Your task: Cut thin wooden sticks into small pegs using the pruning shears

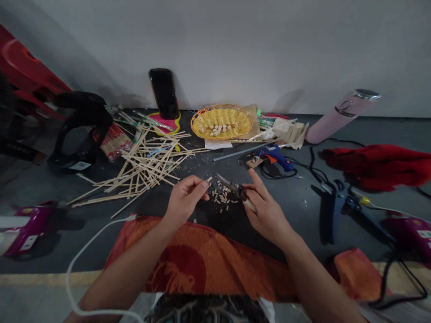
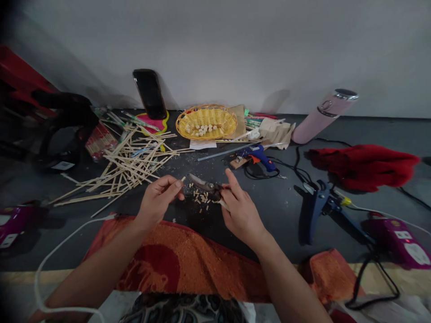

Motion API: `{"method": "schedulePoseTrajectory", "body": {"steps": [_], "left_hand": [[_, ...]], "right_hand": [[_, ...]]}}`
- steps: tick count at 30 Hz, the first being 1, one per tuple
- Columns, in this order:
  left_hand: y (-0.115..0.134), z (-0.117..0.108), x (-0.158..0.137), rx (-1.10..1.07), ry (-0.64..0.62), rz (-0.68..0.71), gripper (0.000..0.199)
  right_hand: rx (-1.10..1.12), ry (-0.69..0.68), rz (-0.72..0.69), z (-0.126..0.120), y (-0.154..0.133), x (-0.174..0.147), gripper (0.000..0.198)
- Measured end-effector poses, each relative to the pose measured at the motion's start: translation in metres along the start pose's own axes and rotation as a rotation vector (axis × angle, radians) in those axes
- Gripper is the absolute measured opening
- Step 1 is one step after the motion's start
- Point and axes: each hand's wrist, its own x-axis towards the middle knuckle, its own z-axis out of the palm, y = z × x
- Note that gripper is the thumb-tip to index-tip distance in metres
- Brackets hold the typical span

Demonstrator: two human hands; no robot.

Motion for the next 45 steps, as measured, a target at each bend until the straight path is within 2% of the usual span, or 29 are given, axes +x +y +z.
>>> {"method": "schedulePoseTrajectory", "body": {"steps": [5, 9, 14, 21, 27, 32, 39, 45], "left_hand": [[0.000, 0.002, -0.003, -0.031, -0.012, 0.013, 0.026], [0.000, 0.002, -0.004, -0.049, -0.030, 0.023, 0.026], [0.001, 0.003, -0.005, -0.052, -0.052, 0.023, 0.025], [0.001, 0.003, -0.006, 0.004, -0.094, 0.054, 0.024], [0.002, 0.003, -0.006, -0.005, -0.094, 0.065, 0.024], [0.003, 0.003, -0.006, -0.013, -0.084, 0.046, 0.024], [0.006, 0.003, -0.009, 0.009, -0.070, 0.055, 0.021], [0.009, 0.004, -0.010, 0.019, -0.068, 0.073, 0.022]], "right_hand": [[-0.122, -0.019, -0.034, 0.001, -0.005, -0.001, 0.022], [-0.161, -0.014, -0.009, 0.002, -0.006, -0.001, 0.021], [-0.134, -0.002, -0.024, 0.002, -0.006, 0.001, 0.019], [-0.001, 0.132, -0.033, 0.011, 0.000, -0.001, 0.006], [-0.002, 0.133, -0.025, 0.008, -0.003, 0.000, 0.009], [-0.046, 0.125, 0.055, 0.005, -0.010, 0.000, 0.008], [-0.039, 0.149, 0.037, 0.008, -0.011, -0.004, 0.033], [-0.179, 0.133, 0.070, 0.012, -0.009, -0.004, 0.034]]}}
